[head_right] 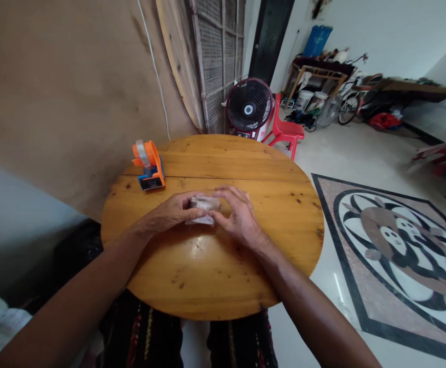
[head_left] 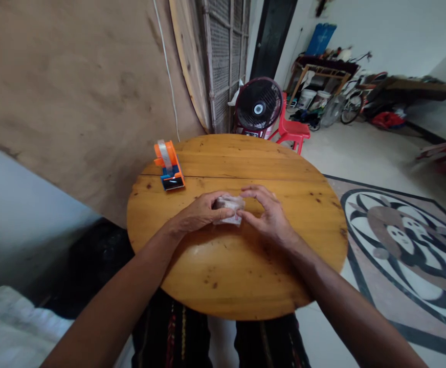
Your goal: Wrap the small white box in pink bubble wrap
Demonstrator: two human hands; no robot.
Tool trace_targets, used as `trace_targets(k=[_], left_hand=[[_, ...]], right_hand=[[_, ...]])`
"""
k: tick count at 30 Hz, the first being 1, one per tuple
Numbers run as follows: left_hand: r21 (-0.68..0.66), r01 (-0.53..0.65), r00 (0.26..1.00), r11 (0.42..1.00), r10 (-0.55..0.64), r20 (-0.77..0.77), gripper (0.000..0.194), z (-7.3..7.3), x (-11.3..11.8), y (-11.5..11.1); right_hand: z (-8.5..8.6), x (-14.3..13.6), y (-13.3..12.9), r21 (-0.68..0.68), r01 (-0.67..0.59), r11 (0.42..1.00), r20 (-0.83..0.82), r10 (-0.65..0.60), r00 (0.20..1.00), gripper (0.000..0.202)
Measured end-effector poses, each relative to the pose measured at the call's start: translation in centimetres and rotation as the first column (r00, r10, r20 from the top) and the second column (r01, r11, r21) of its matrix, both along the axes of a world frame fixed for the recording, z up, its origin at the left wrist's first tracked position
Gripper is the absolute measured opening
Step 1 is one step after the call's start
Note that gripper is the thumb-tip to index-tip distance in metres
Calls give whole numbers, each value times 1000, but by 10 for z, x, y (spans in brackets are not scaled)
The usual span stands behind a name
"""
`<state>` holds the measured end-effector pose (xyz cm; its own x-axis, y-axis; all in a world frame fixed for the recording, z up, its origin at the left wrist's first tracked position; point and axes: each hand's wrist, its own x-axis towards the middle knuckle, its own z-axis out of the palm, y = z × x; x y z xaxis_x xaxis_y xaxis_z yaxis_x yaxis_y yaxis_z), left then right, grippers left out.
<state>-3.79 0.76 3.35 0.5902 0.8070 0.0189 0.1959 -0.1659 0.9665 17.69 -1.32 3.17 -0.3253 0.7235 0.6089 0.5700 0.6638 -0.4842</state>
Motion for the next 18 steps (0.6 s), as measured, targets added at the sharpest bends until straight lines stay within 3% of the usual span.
trace_targets(k=[4,11,18], left_hand=[[4,24,999,1000,-25,28,44,-2,0,0],[7,45,999,999,-45,23,48,-1,1,-1],[19,18,999,1000,-19,51,35,1,2,-4]], right_hand=[[1,-2,1,76,5,997,-64,0,998,5],[9,-5,-1,-52,-10,999,-194,0,981,6],[11,-13,-11,-94,-62,994,-117,50,992,11]])
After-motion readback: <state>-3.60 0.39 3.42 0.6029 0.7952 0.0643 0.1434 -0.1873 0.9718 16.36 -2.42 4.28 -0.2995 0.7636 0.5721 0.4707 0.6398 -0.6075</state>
